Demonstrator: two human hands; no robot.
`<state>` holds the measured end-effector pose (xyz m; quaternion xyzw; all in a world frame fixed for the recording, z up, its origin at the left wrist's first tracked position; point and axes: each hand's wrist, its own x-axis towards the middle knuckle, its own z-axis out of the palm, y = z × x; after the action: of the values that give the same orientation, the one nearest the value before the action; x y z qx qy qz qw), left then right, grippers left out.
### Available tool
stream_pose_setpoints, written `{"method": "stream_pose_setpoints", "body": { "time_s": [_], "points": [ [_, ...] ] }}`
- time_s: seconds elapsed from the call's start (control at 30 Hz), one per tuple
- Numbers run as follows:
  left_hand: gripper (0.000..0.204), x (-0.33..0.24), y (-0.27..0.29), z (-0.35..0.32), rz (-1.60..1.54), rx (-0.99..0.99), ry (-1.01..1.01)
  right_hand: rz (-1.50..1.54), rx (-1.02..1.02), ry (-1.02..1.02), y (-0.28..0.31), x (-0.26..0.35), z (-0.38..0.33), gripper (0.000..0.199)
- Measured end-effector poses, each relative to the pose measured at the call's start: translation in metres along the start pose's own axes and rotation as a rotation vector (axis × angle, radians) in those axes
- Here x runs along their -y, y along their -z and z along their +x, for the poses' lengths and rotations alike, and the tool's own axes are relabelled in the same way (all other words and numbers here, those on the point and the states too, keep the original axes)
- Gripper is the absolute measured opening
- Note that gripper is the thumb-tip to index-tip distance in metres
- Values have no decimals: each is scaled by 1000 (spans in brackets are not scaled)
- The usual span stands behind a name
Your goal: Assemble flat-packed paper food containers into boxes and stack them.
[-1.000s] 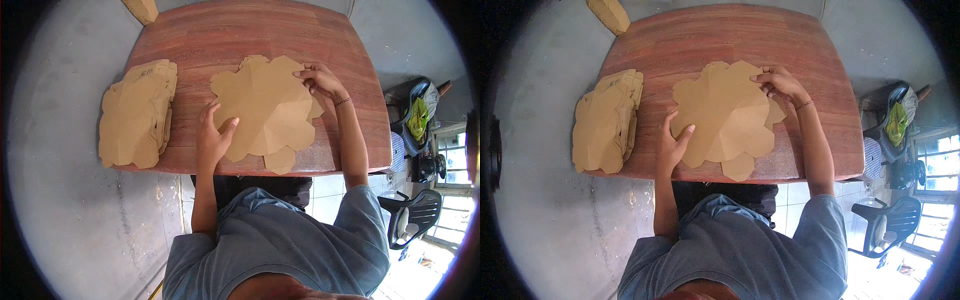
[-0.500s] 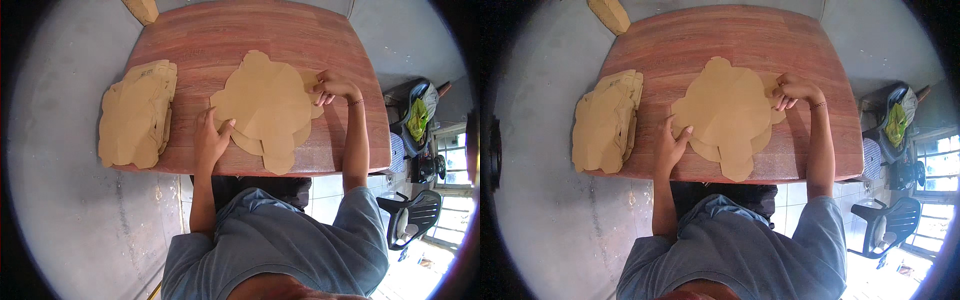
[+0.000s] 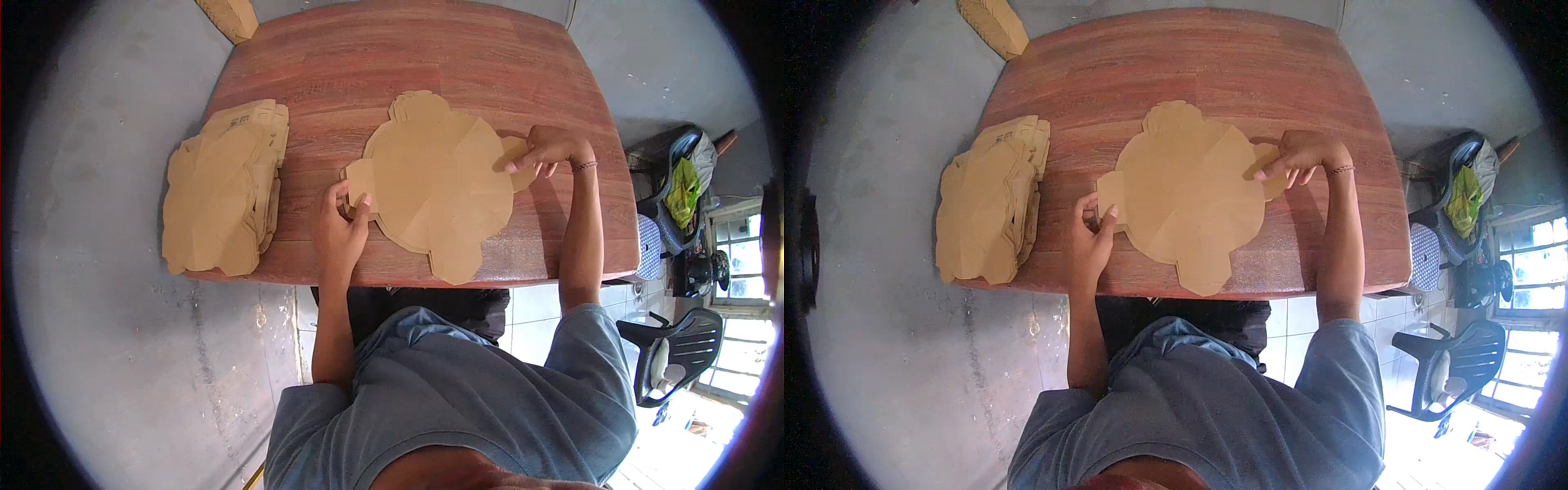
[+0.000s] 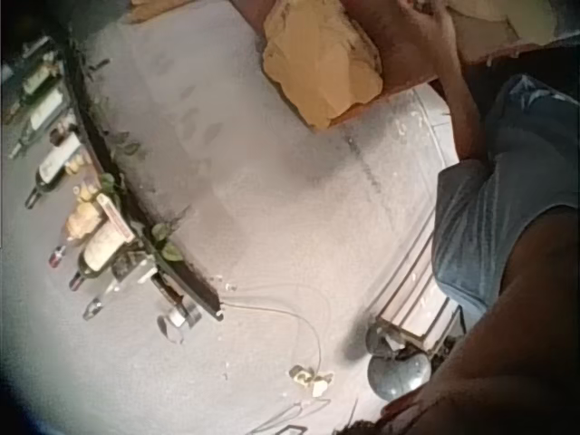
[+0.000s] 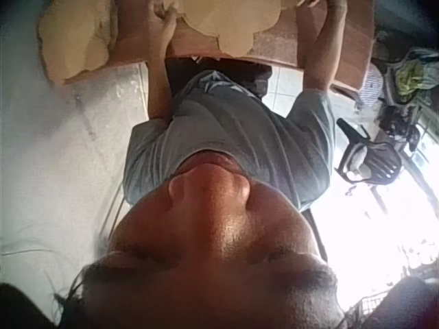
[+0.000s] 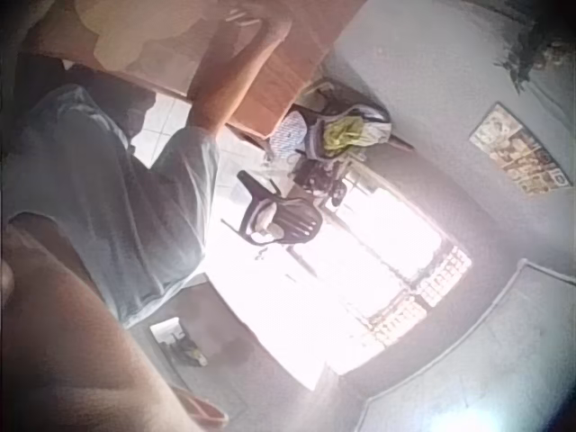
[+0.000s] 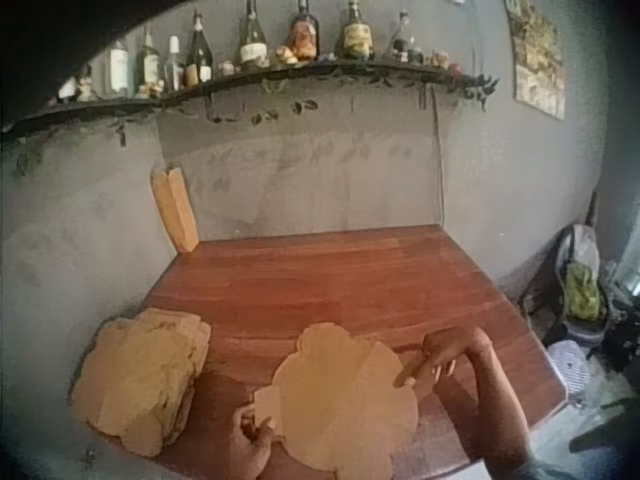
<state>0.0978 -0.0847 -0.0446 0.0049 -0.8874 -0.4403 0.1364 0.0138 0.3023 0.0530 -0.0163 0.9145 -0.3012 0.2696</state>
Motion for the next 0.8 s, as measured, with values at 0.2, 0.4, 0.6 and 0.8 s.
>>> {"method": "stream_pose_setpoints", "body": {
  "time_s": [0.2, 0.4, 0.6, 0.8],
  "points": [
    [38, -5, 4, 0, -4, -60, -11, -99, 61, -225, 6, -10, 19, 83],
    [37, -13, 45, -8, 46, -112, -132, -88, 45, -221, 8, -7, 24, 60],
    [55, -12, 146, -2, 507, -312, -274, -66, -143, -150, 6, -22, 28, 64],
    [76, 35, 193, -24, 563, -102, -52, -97, -118, -105, -7, -20, 40, 58]
  ]
}}
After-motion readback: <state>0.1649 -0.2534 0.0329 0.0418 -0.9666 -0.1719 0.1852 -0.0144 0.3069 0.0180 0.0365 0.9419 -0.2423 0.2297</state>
